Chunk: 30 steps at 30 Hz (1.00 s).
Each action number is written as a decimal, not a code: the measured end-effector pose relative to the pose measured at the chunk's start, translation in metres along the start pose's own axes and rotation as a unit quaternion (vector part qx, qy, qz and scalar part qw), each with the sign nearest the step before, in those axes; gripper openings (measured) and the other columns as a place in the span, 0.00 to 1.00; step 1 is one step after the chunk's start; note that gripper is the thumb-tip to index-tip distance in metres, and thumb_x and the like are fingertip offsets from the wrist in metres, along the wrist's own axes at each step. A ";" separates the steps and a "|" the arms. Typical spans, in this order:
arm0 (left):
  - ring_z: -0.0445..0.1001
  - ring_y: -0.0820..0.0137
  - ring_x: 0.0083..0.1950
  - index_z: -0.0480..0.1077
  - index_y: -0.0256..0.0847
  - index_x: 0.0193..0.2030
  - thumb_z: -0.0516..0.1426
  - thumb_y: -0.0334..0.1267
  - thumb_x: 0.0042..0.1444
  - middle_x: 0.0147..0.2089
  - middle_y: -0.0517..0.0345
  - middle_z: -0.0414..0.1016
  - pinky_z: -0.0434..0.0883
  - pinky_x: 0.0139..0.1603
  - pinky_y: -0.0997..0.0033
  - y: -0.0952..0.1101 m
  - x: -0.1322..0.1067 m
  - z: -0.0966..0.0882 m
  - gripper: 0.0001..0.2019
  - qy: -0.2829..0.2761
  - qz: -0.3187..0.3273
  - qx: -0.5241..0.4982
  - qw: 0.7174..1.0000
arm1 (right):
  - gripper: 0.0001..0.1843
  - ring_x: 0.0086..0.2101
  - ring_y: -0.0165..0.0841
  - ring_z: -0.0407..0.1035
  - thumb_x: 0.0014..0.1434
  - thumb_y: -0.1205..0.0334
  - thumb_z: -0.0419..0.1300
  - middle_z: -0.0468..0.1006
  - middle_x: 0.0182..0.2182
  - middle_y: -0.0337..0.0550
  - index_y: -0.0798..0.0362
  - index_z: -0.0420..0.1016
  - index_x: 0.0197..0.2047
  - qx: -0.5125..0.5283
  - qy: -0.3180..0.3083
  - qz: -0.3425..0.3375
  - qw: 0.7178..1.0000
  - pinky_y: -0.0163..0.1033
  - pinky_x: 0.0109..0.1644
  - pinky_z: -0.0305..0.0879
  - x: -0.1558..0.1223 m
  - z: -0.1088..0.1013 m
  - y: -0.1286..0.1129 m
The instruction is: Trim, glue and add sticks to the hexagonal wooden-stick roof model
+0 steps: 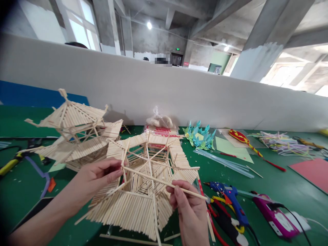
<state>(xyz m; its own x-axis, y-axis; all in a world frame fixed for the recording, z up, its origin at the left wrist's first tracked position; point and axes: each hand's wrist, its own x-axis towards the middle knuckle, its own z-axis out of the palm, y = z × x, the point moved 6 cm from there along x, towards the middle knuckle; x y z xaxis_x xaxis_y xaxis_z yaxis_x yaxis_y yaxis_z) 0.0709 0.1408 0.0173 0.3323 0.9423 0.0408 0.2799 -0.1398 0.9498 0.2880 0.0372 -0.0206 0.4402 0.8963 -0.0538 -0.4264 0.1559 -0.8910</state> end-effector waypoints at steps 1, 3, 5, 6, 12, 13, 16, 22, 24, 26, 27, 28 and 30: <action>0.70 0.66 0.36 0.74 0.42 0.36 0.59 0.44 0.49 0.34 0.55 0.74 0.68 0.35 0.69 0.001 0.001 0.001 0.10 -0.007 0.003 -0.003 1.000 | 0.10 0.22 0.23 0.66 0.45 0.58 0.68 0.79 0.25 0.44 0.51 0.79 0.32 0.000 -0.004 0.004 1.000 0.25 0.24 0.62 0.000 -0.001 0.001; 0.69 0.67 0.37 0.74 0.43 0.35 0.59 0.43 0.50 0.35 0.56 0.73 0.67 0.35 0.71 0.003 0.003 0.002 0.08 -0.021 0.011 -0.010 1.000 | 0.09 0.23 0.23 0.66 0.47 0.59 0.67 0.79 0.27 0.44 0.51 0.78 0.33 0.003 -0.014 0.013 1.000 0.25 0.25 0.62 0.001 -0.001 0.003; 0.69 0.68 0.37 0.74 0.44 0.34 0.58 0.42 0.51 0.35 0.57 0.72 0.66 0.36 0.72 0.004 0.004 0.003 0.06 -0.034 0.016 -0.014 0.999 | 0.09 0.23 0.23 0.66 0.48 0.59 0.66 0.79 0.28 0.43 0.50 0.78 0.34 0.008 -0.020 0.018 1.000 0.25 0.26 0.62 0.001 -0.001 0.003; 0.69 0.68 0.37 0.74 0.44 0.33 0.58 0.41 0.51 0.35 0.57 0.72 0.66 0.36 0.72 0.004 0.005 0.003 0.06 -0.038 0.016 -0.017 0.999 | 0.09 0.23 0.22 0.66 0.48 0.59 0.66 0.79 0.28 0.43 0.50 0.78 0.34 0.008 -0.022 0.020 1.000 0.25 0.27 0.62 0.002 -0.001 0.003; 0.67 0.70 0.34 0.73 0.43 0.30 0.59 0.41 0.50 0.31 0.59 0.70 0.64 0.35 0.73 0.003 0.008 0.003 0.05 -0.052 0.007 -0.024 0.998 | 0.08 0.23 0.23 0.66 0.48 0.59 0.66 0.79 0.27 0.43 0.51 0.78 0.34 0.005 -0.021 0.008 1.000 0.25 0.26 0.62 0.000 0.001 0.002; 0.66 0.71 0.33 0.73 0.42 0.29 0.59 0.41 0.50 0.30 0.60 0.69 0.63 0.34 0.74 0.003 0.009 0.004 0.06 -0.053 0.007 -0.024 0.998 | 0.09 0.23 0.23 0.66 0.48 0.59 0.67 0.79 0.27 0.43 0.51 0.78 0.34 0.004 -0.018 0.007 1.000 0.25 0.26 0.62 0.000 0.000 0.003; 0.64 0.72 0.32 0.73 0.42 0.28 0.59 0.41 0.50 0.29 0.60 0.68 0.62 0.33 0.74 0.001 0.010 0.004 0.06 -0.056 0.005 -0.028 0.998 | 0.09 0.23 0.22 0.66 0.48 0.59 0.67 0.79 0.27 0.44 0.51 0.78 0.34 0.001 -0.015 0.010 1.000 0.25 0.27 0.63 0.000 0.000 0.003; 0.62 0.72 0.31 0.70 0.41 0.26 0.58 0.42 0.51 0.27 0.62 0.67 0.59 0.32 0.73 -0.003 0.012 0.006 0.08 -0.067 0.002 -0.035 0.997 | 0.11 0.23 0.22 0.66 0.46 0.57 0.68 0.79 0.28 0.44 0.52 0.78 0.34 -0.027 -0.018 0.014 0.999 0.25 0.25 0.63 0.002 0.007 0.001; 0.61 0.72 0.30 0.70 0.41 0.26 0.58 0.42 0.50 0.27 0.62 0.67 0.59 0.32 0.73 -0.003 0.013 0.006 0.08 -0.067 0.001 -0.038 0.997 | 0.11 0.23 0.23 0.66 0.45 0.57 0.68 0.79 0.29 0.44 0.52 0.79 0.33 -0.029 -0.018 0.012 0.999 0.25 0.25 0.63 0.003 0.010 0.000; 0.61 0.72 0.30 0.70 0.41 0.26 0.59 0.41 0.50 0.27 0.62 0.67 0.59 0.31 0.73 -0.003 0.013 0.006 0.07 -0.067 0.001 -0.043 0.997 | 0.12 0.23 0.22 0.66 0.45 0.57 0.68 0.79 0.29 0.43 0.52 0.78 0.33 -0.025 -0.019 0.021 0.999 0.25 0.25 0.63 0.004 0.013 0.002; 0.61 0.73 0.29 0.69 0.41 0.25 0.59 0.41 0.50 0.27 0.62 0.67 0.59 0.31 0.73 -0.003 0.012 0.006 0.08 -0.066 0.001 -0.045 0.997 | 0.12 0.23 0.22 0.66 0.45 0.57 0.68 0.79 0.28 0.43 0.52 0.78 0.33 -0.022 -0.019 0.028 0.999 0.24 0.25 0.63 0.005 0.015 0.003; 0.60 0.73 0.29 0.70 0.41 0.25 0.59 0.41 0.50 0.26 0.62 0.67 0.59 0.30 0.73 -0.004 0.012 0.006 0.08 -0.066 0.000 -0.047 0.997 | 0.12 0.23 0.21 0.65 0.45 0.56 0.68 0.79 0.28 0.42 0.52 0.78 0.33 -0.017 -0.018 0.035 0.999 0.23 0.25 0.62 0.005 0.016 0.004; 0.61 0.73 0.29 0.70 0.41 0.25 0.58 0.42 0.50 0.26 0.62 0.66 0.59 0.30 0.73 -0.005 0.012 0.006 0.08 -0.067 0.000 -0.052 0.996 | 0.13 0.22 0.20 0.65 0.44 0.56 0.69 0.79 0.27 0.40 0.51 0.78 0.34 -0.008 -0.014 0.046 0.999 0.22 0.24 0.62 0.006 0.017 0.007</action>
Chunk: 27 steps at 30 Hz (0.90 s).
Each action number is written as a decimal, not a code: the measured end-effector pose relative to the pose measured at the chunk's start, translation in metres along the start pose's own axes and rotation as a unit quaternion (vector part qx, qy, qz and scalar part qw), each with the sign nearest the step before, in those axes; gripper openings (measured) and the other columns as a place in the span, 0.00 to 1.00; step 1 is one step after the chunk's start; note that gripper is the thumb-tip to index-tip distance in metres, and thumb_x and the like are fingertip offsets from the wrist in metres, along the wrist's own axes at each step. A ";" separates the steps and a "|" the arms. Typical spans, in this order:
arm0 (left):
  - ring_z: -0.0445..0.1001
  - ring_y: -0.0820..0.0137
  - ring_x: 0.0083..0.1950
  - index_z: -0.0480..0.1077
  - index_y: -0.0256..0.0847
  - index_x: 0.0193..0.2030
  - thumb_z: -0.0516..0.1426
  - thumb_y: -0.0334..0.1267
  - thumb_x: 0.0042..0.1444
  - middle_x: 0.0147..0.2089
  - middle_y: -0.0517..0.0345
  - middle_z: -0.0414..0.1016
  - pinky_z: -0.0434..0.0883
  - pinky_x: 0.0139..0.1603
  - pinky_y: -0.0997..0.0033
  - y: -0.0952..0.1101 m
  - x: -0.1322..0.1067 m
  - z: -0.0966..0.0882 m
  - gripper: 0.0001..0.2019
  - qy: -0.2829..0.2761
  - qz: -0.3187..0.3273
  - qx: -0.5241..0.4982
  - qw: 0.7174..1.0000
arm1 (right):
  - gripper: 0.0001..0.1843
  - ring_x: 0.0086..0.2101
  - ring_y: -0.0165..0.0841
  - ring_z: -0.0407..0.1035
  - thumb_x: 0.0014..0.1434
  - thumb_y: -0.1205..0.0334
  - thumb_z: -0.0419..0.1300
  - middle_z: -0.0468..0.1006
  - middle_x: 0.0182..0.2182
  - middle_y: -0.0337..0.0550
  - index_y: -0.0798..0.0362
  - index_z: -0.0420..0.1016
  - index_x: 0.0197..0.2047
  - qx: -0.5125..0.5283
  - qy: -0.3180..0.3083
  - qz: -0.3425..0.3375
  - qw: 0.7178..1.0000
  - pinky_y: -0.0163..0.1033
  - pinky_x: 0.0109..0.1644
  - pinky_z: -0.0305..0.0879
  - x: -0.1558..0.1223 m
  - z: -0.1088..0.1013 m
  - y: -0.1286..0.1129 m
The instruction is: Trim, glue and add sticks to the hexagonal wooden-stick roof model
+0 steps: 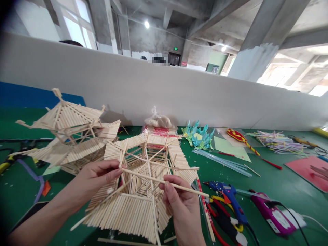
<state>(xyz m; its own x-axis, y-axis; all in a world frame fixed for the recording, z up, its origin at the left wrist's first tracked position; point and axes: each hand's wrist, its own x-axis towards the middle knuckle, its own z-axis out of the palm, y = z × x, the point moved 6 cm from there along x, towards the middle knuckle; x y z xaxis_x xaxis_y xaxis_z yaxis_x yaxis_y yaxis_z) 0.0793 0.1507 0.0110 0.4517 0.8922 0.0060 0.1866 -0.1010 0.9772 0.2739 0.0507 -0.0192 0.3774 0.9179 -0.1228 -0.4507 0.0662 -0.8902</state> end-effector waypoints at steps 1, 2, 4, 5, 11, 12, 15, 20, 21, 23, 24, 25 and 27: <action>0.61 0.73 0.29 0.70 0.41 0.26 0.58 0.43 0.50 0.26 0.62 0.67 0.59 0.31 0.73 -0.001 0.000 0.000 0.08 0.001 0.001 -0.003 1.000 | 0.13 0.22 0.20 0.65 0.44 0.56 0.69 0.79 0.27 0.40 0.51 0.78 0.34 0.003 0.005 0.002 1.000 0.21 0.24 0.61 0.000 0.000 0.001; 0.62 0.73 0.29 0.71 0.41 0.26 0.58 0.43 0.50 0.26 0.62 0.67 0.59 0.31 0.73 -0.002 -0.001 0.000 0.08 0.002 0.001 -0.007 1.000 | 0.13 0.22 0.20 0.65 0.44 0.56 0.69 0.79 0.27 0.39 0.51 0.78 0.35 0.005 0.009 0.004 1.000 0.21 0.24 0.62 0.000 0.000 0.002; 0.62 0.73 0.30 0.71 0.42 0.27 0.59 0.43 0.50 0.27 0.62 0.67 0.59 0.32 0.74 -0.004 -0.001 0.000 0.08 0.007 0.000 -0.013 1.000 | 0.13 0.22 0.20 0.65 0.44 0.56 0.69 0.79 0.27 0.39 0.51 0.78 0.34 0.004 0.013 0.005 1.000 0.21 0.25 0.62 0.000 -0.001 0.003; 0.62 0.73 0.30 0.71 0.42 0.27 0.59 0.43 0.50 0.27 0.62 0.67 0.59 0.32 0.74 -0.004 -0.001 -0.001 0.08 0.009 -0.002 -0.016 1.000 | 0.13 0.22 0.19 0.65 0.44 0.56 0.68 0.79 0.27 0.38 0.51 0.78 0.34 0.003 0.013 0.004 1.000 0.21 0.25 0.62 -0.001 -0.001 0.004; 0.62 0.74 0.31 0.71 0.43 0.27 0.59 0.44 0.50 0.28 0.63 0.67 0.59 0.32 0.75 -0.007 -0.002 -0.002 0.08 0.012 -0.011 -0.025 1.000 | 0.13 0.23 0.20 0.66 0.46 0.57 0.68 0.79 0.28 0.39 0.50 0.78 0.36 -0.004 0.006 -0.008 1.000 0.22 0.25 0.63 -0.001 -0.002 0.003; 0.62 0.74 0.30 0.71 0.43 0.27 0.59 0.44 0.50 0.28 0.63 0.67 0.59 0.32 0.75 -0.007 -0.002 -0.002 0.08 0.012 -0.013 -0.025 1.000 | 0.13 0.23 0.20 0.66 0.46 0.57 0.68 0.79 0.28 0.39 0.51 0.78 0.36 -0.005 0.005 -0.009 1.000 0.22 0.25 0.63 0.000 -0.001 0.003; 0.63 0.73 0.30 0.72 0.43 0.28 0.59 0.44 0.50 0.27 0.63 0.67 0.59 0.32 0.75 -0.007 -0.002 -0.002 0.08 0.012 -0.016 -0.028 0.999 | 0.13 0.23 0.20 0.66 0.46 0.56 0.68 0.79 0.28 0.39 0.50 0.77 0.36 -0.009 0.004 -0.007 1.000 0.22 0.25 0.63 0.000 0.000 0.003; 0.64 0.74 0.30 0.72 0.43 0.28 0.60 0.44 0.50 0.27 0.62 0.68 0.60 0.31 0.75 -0.008 -0.002 -0.002 0.08 0.012 -0.023 -0.034 0.999 | 0.13 0.23 0.21 0.66 0.47 0.56 0.67 0.79 0.28 0.39 0.50 0.77 0.36 -0.014 0.001 -0.005 1.000 0.22 0.25 0.63 0.000 0.000 0.005; 0.64 0.74 0.29 0.72 0.43 0.28 0.60 0.44 0.49 0.27 0.63 0.68 0.60 0.31 0.75 -0.008 -0.002 -0.001 0.08 0.013 -0.024 -0.035 0.999 | 0.13 0.23 0.21 0.66 0.47 0.56 0.67 0.79 0.28 0.39 0.50 0.77 0.37 -0.014 0.001 -0.005 1.000 0.22 0.25 0.63 0.000 0.000 0.005; 0.64 0.74 0.29 0.73 0.43 0.28 0.60 0.44 0.49 0.26 0.62 0.68 0.61 0.31 0.75 -0.010 -0.002 -0.002 0.08 0.015 -0.026 -0.035 0.999 | 0.13 0.24 0.21 0.67 0.47 0.57 0.67 0.79 0.28 0.39 0.50 0.77 0.37 -0.014 0.001 -0.005 1.000 0.23 0.25 0.63 0.000 -0.001 0.006; 0.64 0.74 0.28 0.73 0.43 0.28 0.60 0.44 0.49 0.26 0.62 0.68 0.61 0.31 0.75 -0.011 -0.002 -0.002 0.08 0.017 -0.027 -0.034 0.999 | 0.12 0.24 0.21 0.67 0.47 0.57 0.67 0.79 0.29 0.39 0.50 0.77 0.37 -0.013 0.000 -0.004 1.000 0.22 0.25 0.63 0.000 -0.001 0.006; 0.64 0.73 0.29 0.73 0.43 0.28 0.60 0.44 0.49 0.26 0.62 0.68 0.61 0.31 0.75 -0.011 -0.002 -0.002 0.08 0.018 -0.027 -0.034 0.999 | 0.12 0.23 0.21 0.66 0.47 0.57 0.67 0.79 0.29 0.39 0.50 0.77 0.37 -0.012 0.000 -0.003 1.000 0.22 0.25 0.63 0.000 -0.001 0.006; 0.65 0.73 0.29 0.73 0.42 0.29 0.60 0.44 0.49 0.27 0.61 0.69 0.62 0.31 0.74 -0.012 -0.002 -0.002 0.08 0.020 -0.028 -0.031 0.999 | 0.12 0.23 0.20 0.66 0.47 0.57 0.67 0.79 0.28 0.39 0.50 0.77 0.37 -0.011 -0.003 -0.003 1.000 0.22 0.24 0.62 0.000 -0.001 0.007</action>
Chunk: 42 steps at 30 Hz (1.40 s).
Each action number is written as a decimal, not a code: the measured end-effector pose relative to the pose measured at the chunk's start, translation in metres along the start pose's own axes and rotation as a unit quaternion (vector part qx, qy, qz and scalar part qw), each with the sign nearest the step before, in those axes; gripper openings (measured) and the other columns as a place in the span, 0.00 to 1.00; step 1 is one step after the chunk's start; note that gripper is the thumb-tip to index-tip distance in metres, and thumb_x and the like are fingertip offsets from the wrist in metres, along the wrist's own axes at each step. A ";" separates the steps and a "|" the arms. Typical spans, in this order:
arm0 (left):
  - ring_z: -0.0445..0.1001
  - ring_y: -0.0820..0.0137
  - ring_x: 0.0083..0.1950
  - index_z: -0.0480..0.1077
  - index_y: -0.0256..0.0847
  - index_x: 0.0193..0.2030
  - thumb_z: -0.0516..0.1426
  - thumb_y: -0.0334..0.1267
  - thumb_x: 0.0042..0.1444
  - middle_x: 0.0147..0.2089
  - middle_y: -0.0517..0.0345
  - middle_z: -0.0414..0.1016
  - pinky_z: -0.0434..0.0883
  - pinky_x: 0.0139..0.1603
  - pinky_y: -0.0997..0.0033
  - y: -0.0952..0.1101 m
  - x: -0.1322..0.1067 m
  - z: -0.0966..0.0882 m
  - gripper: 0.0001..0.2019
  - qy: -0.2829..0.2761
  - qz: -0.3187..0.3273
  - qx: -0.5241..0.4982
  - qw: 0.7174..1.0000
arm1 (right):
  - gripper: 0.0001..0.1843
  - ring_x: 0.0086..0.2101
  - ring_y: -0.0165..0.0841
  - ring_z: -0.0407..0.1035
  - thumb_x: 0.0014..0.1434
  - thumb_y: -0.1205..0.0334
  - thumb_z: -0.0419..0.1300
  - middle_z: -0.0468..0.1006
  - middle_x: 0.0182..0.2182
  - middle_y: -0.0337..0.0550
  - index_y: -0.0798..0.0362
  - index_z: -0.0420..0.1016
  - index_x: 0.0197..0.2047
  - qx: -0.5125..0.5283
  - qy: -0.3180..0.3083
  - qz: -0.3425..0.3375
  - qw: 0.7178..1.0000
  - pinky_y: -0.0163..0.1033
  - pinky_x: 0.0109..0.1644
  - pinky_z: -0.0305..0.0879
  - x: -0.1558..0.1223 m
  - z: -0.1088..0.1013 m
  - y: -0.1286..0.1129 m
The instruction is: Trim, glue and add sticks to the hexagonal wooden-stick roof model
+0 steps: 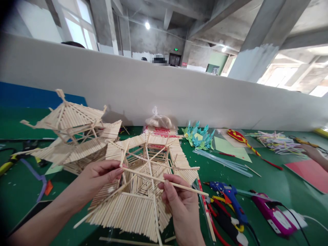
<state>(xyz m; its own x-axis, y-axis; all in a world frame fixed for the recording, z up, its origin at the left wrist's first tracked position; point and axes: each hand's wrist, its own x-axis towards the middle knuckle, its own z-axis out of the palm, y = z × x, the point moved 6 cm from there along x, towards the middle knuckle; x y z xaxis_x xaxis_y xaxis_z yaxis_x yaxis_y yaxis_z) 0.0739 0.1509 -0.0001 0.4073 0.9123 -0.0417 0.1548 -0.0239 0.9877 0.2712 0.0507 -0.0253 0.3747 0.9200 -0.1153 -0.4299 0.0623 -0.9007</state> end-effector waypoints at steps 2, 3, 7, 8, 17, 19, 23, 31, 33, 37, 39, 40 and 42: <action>0.65 0.72 0.30 0.73 0.42 0.29 0.60 0.44 0.48 0.28 0.60 0.70 0.63 0.31 0.73 0.001 0.000 0.000 0.08 0.001 0.000 0.002 1.000 | 0.12 0.23 0.20 0.66 0.48 0.57 0.66 0.79 0.28 0.39 0.50 0.77 0.37 0.002 -0.003 -0.005 1.000 0.22 0.25 0.63 0.000 0.000 -0.001; 0.65 0.71 0.30 0.74 0.42 0.30 0.60 0.44 0.48 0.29 0.59 0.70 0.63 0.32 0.72 0.002 0.000 0.000 0.08 0.001 0.001 0.003 1.000 | 0.12 0.23 0.21 0.66 0.48 0.57 0.66 0.79 0.28 0.39 0.50 0.77 0.37 0.003 -0.004 -0.009 1.000 0.22 0.25 0.63 0.000 0.000 -0.002; 0.66 0.71 0.30 0.74 0.43 0.31 0.60 0.42 0.49 0.27 0.60 0.70 0.63 0.32 0.72 0.007 -0.002 0.001 0.07 -0.002 0.004 0.004 1.000 | 0.11 0.23 0.21 0.66 0.48 0.58 0.67 0.79 0.28 0.39 0.50 0.78 0.36 0.015 0.000 -0.013 1.000 0.22 0.26 0.64 -0.001 0.000 -0.003; 0.66 0.71 0.30 0.75 0.43 0.31 0.60 0.41 0.49 0.27 0.60 0.71 0.63 0.32 0.72 0.008 -0.002 0.001 0.06 -0.002 0.005 0.003 1.000 | 0.10 0.23 0.21 0.67 0.48 0.58 0.67 0.79 0.28 0.40 0.50 0.78 0.36 0.021 0.000 -0.013 1.000 0.22 0.26 0.64 -0.002 0.000 -0.004; 0.65 0.73 0.29 0.75 0.44 0.31 0.61 0.36 0.48 0.27 0.62 0.71 0.62 0.30 0.74 0.011 -0.002 0.001 0.03 -0.002 0.006 0.001 1.000 | 0.09 0.23 0.21 0.67 0.48 0.59 0.66 0.79 0.27 0.39 0.50 0.78 0.35 0.032 -0.007 -0.019 0.999 0.21 0.27 0.64 0.000 0.000 -0.003; 0.65 0.73 0.29 0.75 0.44 0.31 0.61 0.35 0.47 0.27 0.62 0.71 0.62 0.31 0.74 0.011 -0.002 0.001 0.03 -0.002 0.005 0.003 1.000 | 0.09 0.24 0.21 0.67 0.49 0.59 0.66 0.79 0.27 0.38 0.50 0.78 0.36 0.025 -0.012 -0.023 0.999 0.21 0.28 0.64 0.001 -0.001 -0.003; 0.65 0.72 0.29 0.74 0.43 0.30 0.61 0.36 0.47 0.27 0.62 0.71 0.62 0.31 0.74 0.012 -0.003 0.001 0.03 -0.001 0.003 0.010 1.000 | 0.10 0.24 0.20 0.67 0.49 0.59 0.66 0.79 0.27 0.37 0.50 0.77 0.36 0.018 -0.018 -0.017 1.000 0.21 0.28 0.64 0.001 -0.001 -0.001; 0.66 0.69 0.31 0.66 0.42 0.35 0.58 0.46 0.50 0.29 0.60 0.67 0.65 0.33 0.68 0.023 -0.012 -0.010 0.11 0.087 0.070 0.147 0.983 | 0.10 0.25 0.20 0.68 0.49 0.59 0.66 0.79 0.27 0.37 0.51 0.78 0.36 0.025 -0.015 -0.008 1.000 0.20 0.28 0.63 0.000 0.002 -0.003; 0.65 0.68 0.31 0.64 0.43 0.34 0.57 0.43 0.52 0.30 0.61 0.64 0.64 0.33 0.68 0.041 -0.017 -0.010 0.08 0.126 0.172 0.252 0.944 | 0.10 0.25 0.20 0.68 0.48 0.59 0.66 0.79 0.27 0.38 0.50 0.78 0.36 0.022 -0.013 -0.006 1.000 0.20 0.28 0.63 0.001 0.002 -0.003; 0.65 0.64 0.42 0.65 0.43 0.41 0.55 0.35 0.55 0.39 0.56 0.66 0.63 0.42 0.64 0.070 -0.028 0.016 0.07 0.104 0.369 0.396 0.834 | 0.11 0.26 0.21 0.68 0.48 0.58 0.67 0.78 0.26 0.37 0.50 0.78 0.36 0.019 -0.008 -0.006 1.000 0.21 0.29 0.63 0.003 0.001 -0.003; 0.65 0.62 0.45 0.65 0.43 0.45 0.54 0.33 0.56 0.43 0.54 0.69 0.61 0.45 0.61 0.075 -0.029 0.033 0.09 0.073 0.417 0.437 0.793 | 0.11 0.26 0.21 0.68 0.48 0.58 0.67 0.78 0.26 0.37 0.50 0.78 0.36 0.019 -0.008 -0.005 1.000 0.21 0.29 0.63 0.002 0.001 -0.003; 0.65 0.62 0.47 0.65 0.43 0.45 0.53 0.33 0.57 0.44 0.54 0.70 0.60 0.47 0.60 0.077 -0.029 0.042 0.09 0.059 0.438 0.451 0.776 | 0.11 0.26 0.21 0.68 0.48 0.57 0.67 0.78 0.26 0.37 0.50 0.78 0.36 0.019 -0.008 -0.004 1.000 0.21 0.29 0.63 0.002 0.001 -0.004; 0.65 0.61 0.49 0.66 0.41 0.46 0.51 0.33 0.58 0.45 0.54 0.73 0.58 0.49 0.59 0.077 -0.028 0.059 0.10 0.025 0.466 0.473 0.747 | 0.10 0.25 0.21 0.67 0.48 0.57 0.66 0.77 0.26 0.36 0.50 0.78 0.36 0.016 -0.011 -0.011 1.000 0.22 0.29 0.62 0.002 0.001 -0.005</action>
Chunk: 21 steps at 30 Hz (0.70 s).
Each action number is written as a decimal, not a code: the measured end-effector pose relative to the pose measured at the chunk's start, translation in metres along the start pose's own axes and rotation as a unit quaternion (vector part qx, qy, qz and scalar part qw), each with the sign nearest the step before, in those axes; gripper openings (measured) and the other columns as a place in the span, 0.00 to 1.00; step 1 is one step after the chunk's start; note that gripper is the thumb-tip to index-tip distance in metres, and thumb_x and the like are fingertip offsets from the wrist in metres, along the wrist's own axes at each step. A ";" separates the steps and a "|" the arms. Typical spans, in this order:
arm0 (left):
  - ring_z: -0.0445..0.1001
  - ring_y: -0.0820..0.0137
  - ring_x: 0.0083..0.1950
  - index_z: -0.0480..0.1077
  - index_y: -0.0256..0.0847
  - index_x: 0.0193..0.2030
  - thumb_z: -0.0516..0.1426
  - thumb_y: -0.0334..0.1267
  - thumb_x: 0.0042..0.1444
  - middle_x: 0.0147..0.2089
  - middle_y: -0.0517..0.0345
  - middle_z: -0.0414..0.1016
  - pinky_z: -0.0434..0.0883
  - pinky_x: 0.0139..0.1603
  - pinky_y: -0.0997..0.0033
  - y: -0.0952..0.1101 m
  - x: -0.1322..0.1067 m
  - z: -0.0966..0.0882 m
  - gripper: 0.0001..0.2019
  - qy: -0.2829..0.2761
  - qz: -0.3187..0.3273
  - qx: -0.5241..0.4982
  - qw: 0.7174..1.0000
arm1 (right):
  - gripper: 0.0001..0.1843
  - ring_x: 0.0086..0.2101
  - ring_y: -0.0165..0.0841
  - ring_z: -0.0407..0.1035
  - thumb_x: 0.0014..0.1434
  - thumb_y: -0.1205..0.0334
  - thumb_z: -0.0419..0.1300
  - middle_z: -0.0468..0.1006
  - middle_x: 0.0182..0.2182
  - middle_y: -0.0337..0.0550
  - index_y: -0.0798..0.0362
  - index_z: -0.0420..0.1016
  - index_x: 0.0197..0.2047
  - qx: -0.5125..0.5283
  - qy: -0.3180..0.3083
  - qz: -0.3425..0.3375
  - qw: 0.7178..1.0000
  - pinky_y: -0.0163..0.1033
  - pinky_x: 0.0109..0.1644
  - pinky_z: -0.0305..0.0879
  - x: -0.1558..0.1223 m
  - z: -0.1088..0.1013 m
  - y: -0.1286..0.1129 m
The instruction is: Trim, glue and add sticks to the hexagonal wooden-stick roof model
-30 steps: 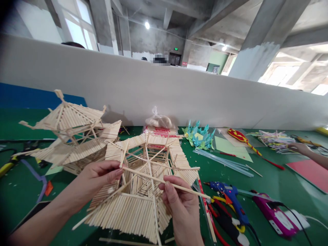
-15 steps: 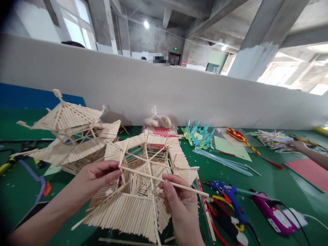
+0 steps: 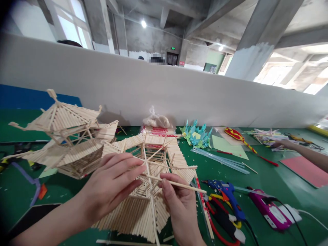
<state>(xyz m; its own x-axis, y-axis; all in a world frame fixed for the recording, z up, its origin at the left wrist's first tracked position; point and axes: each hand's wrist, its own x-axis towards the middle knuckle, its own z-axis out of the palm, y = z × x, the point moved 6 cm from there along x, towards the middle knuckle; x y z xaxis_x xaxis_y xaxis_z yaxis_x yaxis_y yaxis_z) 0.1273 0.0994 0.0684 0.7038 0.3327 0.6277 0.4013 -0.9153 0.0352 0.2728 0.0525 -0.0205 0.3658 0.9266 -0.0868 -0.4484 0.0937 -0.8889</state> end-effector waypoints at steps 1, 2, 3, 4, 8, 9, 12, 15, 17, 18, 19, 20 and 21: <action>0.65 0.61 0.49 0.66 0.40 0.46 0.51 0.33 0.59 0.45 0.53 0.73 0.57 0.49 0.59 0.005 0.004 0.005 0.09 -0.011 0.016 0.004 1.000 | 0.10 0.25 0.20 0.66 0.48 0.58 0.66 0.77 0.25 0.36 0.50 0.78 0.36 -0.003 -0.003 -0.006 1.000 0.22 0.28 0.62 0.000 0.001 -0.001; 0.66 0.61 0.49 0.67 0.39 0.46 0.50 0.32 0.59 0.45 0.53 0.74 0.57 0.49 0.59 0.008 0.007 0.009 0.10 -0.025 0.026 0.007 0.999 | 0.10 0.24 0.20 0.65 0.49 0.58 0.66 0.76 0.25 0.35 0.50 0.77 0.36 -0.008 -0.007 -0.014 1.000 0.22 0.28 0.61 0.000 0.001 -0.002; 0.67 0.60 0.48 0.67 0.38 0.45 0.50 0.32 0.59 0.44 0.52 0.75 0.57 0.49 0.58 0.011 0.011 0.014 0.10 -0.042 0.035 0.005 0.998 | 0.09 0.24 0.20 0.64 0.50 0.58 0.65 0.75 0.25 0.35 0.50 0.77 0.36 -0.013 -0.012 -0.021 1.000 0.22 0.27 0.60 0.001 0.002 -0.003; 0.68 0.60 0.47 0.67 0.37 0.45 0.49 0.31 0.59 0.43 0.51 0.75 0.58 0.48 0.58 0.014 0.013 0.018 0.10 -0.064 0.043 -0.001 0.997 | 0.09 0.24 0.20 0.64 0.50 0.58 0.65 0.75 0.25 0.35 0.50 0.77 0.36 -0.020 -0.015 -0.029 0.999 0.22 0.27 0.60 0.001 0.003 -0.004; 0.70 0.63 0.39 0.68 0.34 0.43 0.46 0.27 0.57 0.37 0.48 0.75 0.64 0.43 0.60 0.019 0.021 0.024 0.12 -0.115 0.060 -0.051 0.990 | 0.08 0.26 0.24 0.66 0.52 0.58 0.63 0.73 0.24 0.36 0.49 0.77 0.37 -0.052 -0.027 -0.053 0.997 0.26 0.28 0.62 0.002 0.004 -0.005; 0.70 0.64 0.37 0.68 0.34 0.43 0.46 0.27 0.57 0.36 0.49 0.75 0.66 0.41 0.62 0.019 0.022 0.023 0.12 -0.120 0.058 -0.064 0.989 | 0.09 0.28 0.26 0.67 0.52 0.58 0.63 0.74 0.26 0.37 0.49 0.77 0.37 -0.054 -0.030 -0.055 0.997 0.28 0.30 0.63 0.002 0.003 -0.005; 0.68 0.65 0.34 0.68 0.35 0.42 0.45 0.27 0.56 0.34 0.49 0.74 0.67 0.35 0.66 0.018 0.023 0.022 0.13 -0.128 0.049 -0.093 0.986 | 0.11 0.35 0.30 0.70 0.52 0.58 0.63 0.78 0.35 0.41 0.48 0.76 0.40 -0.053 -0.034 -0.052 0.997 0.33 0.38 0.66 0.002 0.002 -0.004; 0.67 0.66 0.33 0.68 0.35 0.40 0.44 0.26 0.55 0.33 0.49 0.72 0.66 0.32 0.69 0.016 0.022 0.025 0.14 -0.137 0.034 -0.114 0.983 | 0.13 0.37 0.30 0.71 0.52 0.59 0.63 0.78 0.39 0.41 0.46 0.75 0.42 -0.075 -0.036 -0.060 0.995 0.33 0.41 0.65 0.001 0.000 -0.007; 0.66 0.66 0.33 0.68 0.34 0.40 0.44 0.26 0.55 0.32 0.50 0.71 0.66 0.31 0.69 0.014 0.020 0.027 0.13 -0.134 0.030 -0.122 0.983 | 0.11 0.37 0.30 0.71 0.52 0.60 0.63 0.79 0.37 0.40 0.46 0.75 0.42 -0.103 -0.043 -0.079 0.991 0.32 0.41 0.66 0.001 0.000 -0.011; 0.66 0.66 0.33 0.68 0.34 0.41 0.44 0.26 0.55 0.32 0.50 0.71 0.65 0.31 0.69 0.014 0.019 0.027 0.13 -0.126 0.032 -0.125 0.984 | 0.10 0.36 0.30 0.72 0.53 0.61 0.62 0.79 0.37 0.40 0.45 0.75 0.41 -0.116 -0.048 -0.093 0.988 0.32 0.40 0.67 0.001 0.001 -0.014; 0.65 0.65 0.33 0.68 0.35 0.41 0.44 0.26 0.55 0.32 0.50 0.71 0.65 0.31 0.69 0.013 0.018 0.028 0.13 -0.116 0.034 -0.127 0.984 | 0.10 0.36 0.30 0.72 0.53 0.62 0.62 0.79 0.36 0.39 0.45 0.76 0.41 -0.126 -0.051 -0.107 0.985 0.31 0.41 0.67 0.001 0.001 -0.016; 0.65 0.66 0.33 0.67 0.35 0.42 0.44 0.26 0.56 0.32 0.51 0.71 0.65 0.31 0.69 0.013 0.018 0.028 0.14 -0.106 0.036 -0.129 0.985 | 0.10 0.37 0.30 0.72 0.53 0.63 0.62 0.79 0.36 0.39 0.45 0.76 0.40 -0.133 -0.055 -0.120 0.982 0.31 0.41 0.67 0.000 0.002 -0.018; 0.65 0.66 0.33 0.67 0.36 0.43 0.44 0.26 0.56 0.32 0.51 0.70 0.65 0.31 0.69 0.012 0.017 0.027 0.14 -0.095 0.039 -0.131 0.986 | 0.10 0.37 0.30 0.72 0.53 0.63 0.62 0.79 0.36 0.39 0.44 0.76 0.40 -0.137 -0.058 -0.128 0.981 0.31 0.41 0.67 0.000 0.002 -0.020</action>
<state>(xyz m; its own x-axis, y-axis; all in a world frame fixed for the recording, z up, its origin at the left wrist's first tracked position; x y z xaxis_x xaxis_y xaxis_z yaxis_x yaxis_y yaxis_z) 0.1605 0.1002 0.0584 0.8340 0.2731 0.4795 0.1948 -0.9587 0.2073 0.2798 0.0514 -0.0018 0.3346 0.9225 0.1924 -0.1120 0.2416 -0.9639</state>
